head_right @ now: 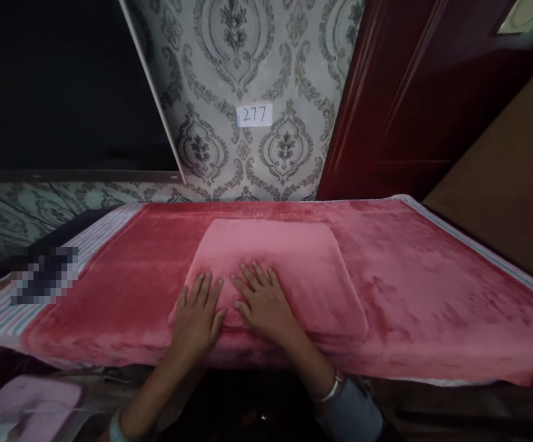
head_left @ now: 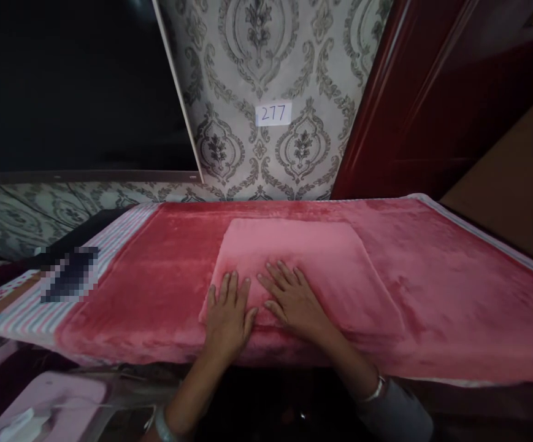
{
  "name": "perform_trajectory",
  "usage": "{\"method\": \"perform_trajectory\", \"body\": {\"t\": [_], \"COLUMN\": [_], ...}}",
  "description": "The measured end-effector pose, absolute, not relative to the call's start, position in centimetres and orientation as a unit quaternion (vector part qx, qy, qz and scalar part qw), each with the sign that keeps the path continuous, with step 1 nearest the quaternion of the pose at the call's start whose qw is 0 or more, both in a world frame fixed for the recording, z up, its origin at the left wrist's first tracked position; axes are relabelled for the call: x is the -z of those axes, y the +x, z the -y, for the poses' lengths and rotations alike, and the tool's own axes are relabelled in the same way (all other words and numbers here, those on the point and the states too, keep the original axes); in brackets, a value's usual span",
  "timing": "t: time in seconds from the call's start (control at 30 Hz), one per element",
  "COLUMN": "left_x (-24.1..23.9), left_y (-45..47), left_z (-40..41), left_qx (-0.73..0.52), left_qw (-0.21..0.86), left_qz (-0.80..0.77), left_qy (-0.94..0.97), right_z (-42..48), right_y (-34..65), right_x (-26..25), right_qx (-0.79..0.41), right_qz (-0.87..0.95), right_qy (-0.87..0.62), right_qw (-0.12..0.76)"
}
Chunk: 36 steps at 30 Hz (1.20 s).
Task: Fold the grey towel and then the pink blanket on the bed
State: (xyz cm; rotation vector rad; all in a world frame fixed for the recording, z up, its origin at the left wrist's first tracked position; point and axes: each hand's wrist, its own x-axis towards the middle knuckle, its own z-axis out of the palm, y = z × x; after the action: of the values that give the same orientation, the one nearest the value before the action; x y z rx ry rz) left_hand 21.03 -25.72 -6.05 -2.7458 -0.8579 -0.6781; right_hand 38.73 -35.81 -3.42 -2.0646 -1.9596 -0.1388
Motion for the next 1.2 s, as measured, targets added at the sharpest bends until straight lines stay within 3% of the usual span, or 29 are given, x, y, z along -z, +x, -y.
{"method": "perform_trajectory", "body": {"t": [0.5,0.73,0.9,1.07,1.2], "left_x": [7.2,3.5,-1.2,-1.5,-0.1], "left_y": [20.0,18.7,23.2,28.4,30.9], "left_z": [25.6,22.3,18.4,14.6,11.6], "left_qx": [0.288,0.321,0.217,0.050,0.039], "left_qw": [0.117,-0.051,-0.202,-0.137,-0.078], "left_qz": [0.294,0.245,0.160,0.083,0.104], "left_qy": [-0.904,-0.913,-0.941,-0.986,-0.991], "right_z": [36.1,35.9,34.2,33.1,33.4], "right_y": [38.8,38.7,37.7,37.2,37.4], "right_x": [4.3,1.9,0.2,2.2,3.0], "right_qx": [0.035,-0.020,-0.037,-0.061,-0.066], "right_qz": [0.678,0.683,0.738,0.747,0.751], "right_qy": [-0.713,-0.703,-0.645,-0.636,-0.629], "right_qw": [0.177,0.196,0.197,0.183,0.190]}}
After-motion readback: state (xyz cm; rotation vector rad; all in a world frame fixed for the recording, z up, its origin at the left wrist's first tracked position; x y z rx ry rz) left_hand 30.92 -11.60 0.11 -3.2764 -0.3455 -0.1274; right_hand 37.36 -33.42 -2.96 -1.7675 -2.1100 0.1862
